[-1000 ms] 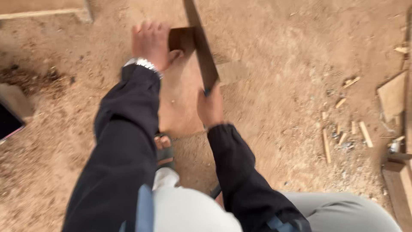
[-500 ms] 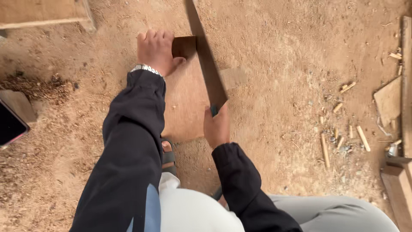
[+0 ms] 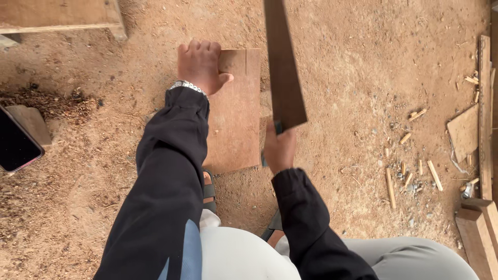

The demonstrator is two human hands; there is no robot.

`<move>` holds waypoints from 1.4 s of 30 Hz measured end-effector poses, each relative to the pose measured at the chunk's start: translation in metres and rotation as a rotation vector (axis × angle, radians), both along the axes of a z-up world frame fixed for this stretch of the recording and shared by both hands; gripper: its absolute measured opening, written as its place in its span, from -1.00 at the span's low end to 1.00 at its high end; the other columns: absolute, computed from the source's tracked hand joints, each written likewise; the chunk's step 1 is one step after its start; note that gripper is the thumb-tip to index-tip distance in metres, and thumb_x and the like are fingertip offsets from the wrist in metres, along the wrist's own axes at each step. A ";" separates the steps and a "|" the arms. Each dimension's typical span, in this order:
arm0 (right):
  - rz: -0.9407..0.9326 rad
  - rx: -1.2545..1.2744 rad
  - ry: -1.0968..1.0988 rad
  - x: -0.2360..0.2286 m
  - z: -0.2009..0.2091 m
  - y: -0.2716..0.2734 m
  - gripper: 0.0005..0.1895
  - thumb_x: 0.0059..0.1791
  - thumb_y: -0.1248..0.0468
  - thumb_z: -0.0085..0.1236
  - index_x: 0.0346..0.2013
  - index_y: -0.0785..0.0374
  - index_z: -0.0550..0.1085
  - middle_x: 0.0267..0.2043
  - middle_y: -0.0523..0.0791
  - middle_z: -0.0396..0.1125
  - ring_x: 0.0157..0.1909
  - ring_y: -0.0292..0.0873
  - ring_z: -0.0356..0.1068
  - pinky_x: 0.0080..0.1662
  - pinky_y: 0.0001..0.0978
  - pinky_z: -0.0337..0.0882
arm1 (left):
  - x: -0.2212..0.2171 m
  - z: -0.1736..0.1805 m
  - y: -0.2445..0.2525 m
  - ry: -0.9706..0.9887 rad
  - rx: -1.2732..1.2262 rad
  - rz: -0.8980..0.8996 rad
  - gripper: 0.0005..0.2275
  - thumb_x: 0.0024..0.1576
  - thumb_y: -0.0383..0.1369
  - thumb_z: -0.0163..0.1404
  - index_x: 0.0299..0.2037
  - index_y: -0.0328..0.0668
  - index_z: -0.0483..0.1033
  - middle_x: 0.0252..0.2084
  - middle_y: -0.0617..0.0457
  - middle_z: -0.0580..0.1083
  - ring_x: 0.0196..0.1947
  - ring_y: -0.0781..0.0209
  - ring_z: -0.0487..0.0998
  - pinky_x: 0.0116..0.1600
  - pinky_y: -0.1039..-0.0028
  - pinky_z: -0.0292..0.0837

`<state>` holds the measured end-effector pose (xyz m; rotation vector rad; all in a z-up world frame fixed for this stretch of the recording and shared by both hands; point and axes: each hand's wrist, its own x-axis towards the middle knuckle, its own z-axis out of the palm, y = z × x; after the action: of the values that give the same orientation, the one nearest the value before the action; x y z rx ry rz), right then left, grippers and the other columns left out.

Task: The person saws a piece of wood held against a larger wooden block on the ground using a hand saw.

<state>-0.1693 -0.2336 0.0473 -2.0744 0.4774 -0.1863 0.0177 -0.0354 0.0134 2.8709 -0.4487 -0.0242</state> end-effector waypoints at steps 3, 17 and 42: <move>0.019 -0.011 0.005 -0.020 -0.026 0.000 -0.78 0.11 0.22 0.09 -0.16 0.36 0.38 -0.45 -0.16 0.22 -0.46 -0.34 0.16 -0.40 -0.34 0.27 | -0.006 -0.001 0.000 -0.103 -0.094 0.023 -0.39 -0.06 0.22 0.24 -0.06 -0.11 0.48 -0.17 0.06 0.45 -0.06 0.09 0.43 0.09 0.24 0.19; 0.021 0.127 0.129 -0.024 -0.033 -0.017 -0.74 0.12 0.20 0.13 -0.30 0.33 0.34 -0.56 -0.22 0.19 -0.56 -0.36 0.13 -0.50 -0.35 0.19 | -0.005 0.005 -0.003 -0.084 -0.103 0.036 -0.36 -0.10 0.24 0.25 -0.02 -0.09 0.51 -0.16 0.09 0.47 -0.03 0.10 0.42 0.13 0.25 0.18; 0.150 0.077 -0.221 -0.016 -0.014 0.014 -0.83 0.14 0.30 0.05 -0.13 0.41 0.40 -0.46 -0.14 0.26 -0.46 -0.29 0.15 -0.39 -0.29 0.25 | -0.014 0.010 0.010 -0.080 -0.116 0.012 -0.43 -0.07 0.11 0.33 -0.07 -0.14 0.49 -0.18 0.02 0.48 -0.12 0.02 0.44 0.09 0.19 0.20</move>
<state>-0.1856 -0.2195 0.0331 -1.9766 0.1909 -0.2990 0.0040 -0.0250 0.0231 2.7676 -0.4336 0.1156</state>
